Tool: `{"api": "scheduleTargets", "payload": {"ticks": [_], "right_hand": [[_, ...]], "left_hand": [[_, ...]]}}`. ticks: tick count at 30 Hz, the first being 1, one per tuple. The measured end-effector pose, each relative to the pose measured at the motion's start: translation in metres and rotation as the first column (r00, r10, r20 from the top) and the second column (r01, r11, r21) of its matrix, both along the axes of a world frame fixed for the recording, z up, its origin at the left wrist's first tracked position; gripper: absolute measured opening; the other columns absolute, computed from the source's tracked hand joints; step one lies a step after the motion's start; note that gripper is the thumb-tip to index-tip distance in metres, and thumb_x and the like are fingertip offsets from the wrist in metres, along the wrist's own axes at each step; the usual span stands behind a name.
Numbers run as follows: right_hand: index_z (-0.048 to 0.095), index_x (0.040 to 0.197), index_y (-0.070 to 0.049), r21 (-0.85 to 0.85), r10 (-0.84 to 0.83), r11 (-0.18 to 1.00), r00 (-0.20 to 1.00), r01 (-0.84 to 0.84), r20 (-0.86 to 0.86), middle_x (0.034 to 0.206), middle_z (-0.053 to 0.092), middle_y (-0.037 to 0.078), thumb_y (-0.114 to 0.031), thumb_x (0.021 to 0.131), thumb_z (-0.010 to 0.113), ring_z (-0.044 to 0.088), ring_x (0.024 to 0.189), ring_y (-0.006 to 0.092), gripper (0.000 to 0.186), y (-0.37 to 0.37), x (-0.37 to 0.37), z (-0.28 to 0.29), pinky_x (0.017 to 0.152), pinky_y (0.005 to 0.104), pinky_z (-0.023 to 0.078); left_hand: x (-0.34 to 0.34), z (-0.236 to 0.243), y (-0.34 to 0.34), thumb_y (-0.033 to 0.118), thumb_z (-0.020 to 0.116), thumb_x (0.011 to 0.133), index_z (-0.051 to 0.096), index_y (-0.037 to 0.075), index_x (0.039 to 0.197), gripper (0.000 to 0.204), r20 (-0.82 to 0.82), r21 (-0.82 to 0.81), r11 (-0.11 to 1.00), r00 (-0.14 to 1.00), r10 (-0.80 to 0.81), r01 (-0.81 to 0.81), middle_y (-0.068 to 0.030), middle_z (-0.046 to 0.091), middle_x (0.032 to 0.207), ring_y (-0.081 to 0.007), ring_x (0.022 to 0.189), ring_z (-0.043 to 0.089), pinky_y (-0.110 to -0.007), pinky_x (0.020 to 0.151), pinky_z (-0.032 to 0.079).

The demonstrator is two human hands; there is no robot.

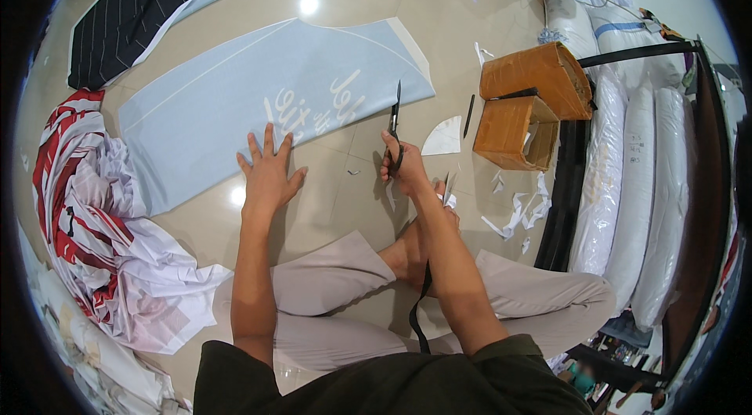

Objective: The person sits on the floor in a workshop and uses a pen to trace a pattern onto a white sheet of fabric. They then use scissors to cut the fabric along the traced lines. The person also handles a large red and white printed fabric sheet, unfolding and smoothing it on the floor.

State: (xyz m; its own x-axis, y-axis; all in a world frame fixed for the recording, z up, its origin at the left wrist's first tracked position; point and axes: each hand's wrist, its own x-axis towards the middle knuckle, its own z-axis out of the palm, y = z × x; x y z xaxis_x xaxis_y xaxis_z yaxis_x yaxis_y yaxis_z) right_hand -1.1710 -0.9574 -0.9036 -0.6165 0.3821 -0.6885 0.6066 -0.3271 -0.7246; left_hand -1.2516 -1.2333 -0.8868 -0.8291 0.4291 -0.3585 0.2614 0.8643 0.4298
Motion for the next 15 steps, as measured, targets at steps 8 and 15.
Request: {"api": "scheduleTargets", "payload": {"ticks": [8,15], "right_hand": [[0.051,0.070,-0.009,0.005,-0.105,0.994,0.994,0.105,-0.038,0.056,0.051,0.002,-0.047,0.090,0.073,0.054,0.046,0.0145,0.048,-0.018,-0.003,-0.007,0.040,0.0295,0.045],[0.051,0.071,-0.008,-0.071,-0.175,0.983,0.984,0.172,-0.046,0.058,0.051,0.003,-0.049,0.087,0.075,0.055,0.047,0.0166,0.050,-0.025,-0.013,0.002,0.042,0.0301,0.045]], "left_hand": [[0.000,0.000,0.000,0.039,0.070,0.086,0.042,0.014,0.152,0.076,0.001,-0.004,1.000,1.000,-0.005,0.005,-0.0193,0.017,0.165,-0.0529,0.149,0.010,-0.073,0.113,0.014],[0.000,-0.001,-0.002,0.039,0.070,0.086,0.041,0.015,0.152,0.076,0.005,-0.008,1.000,1.000,-0.001,0.001,-0.0193,0.017,0.165,-0.0530,0.149,0.010,-0.073,0.113,0.014]]}}
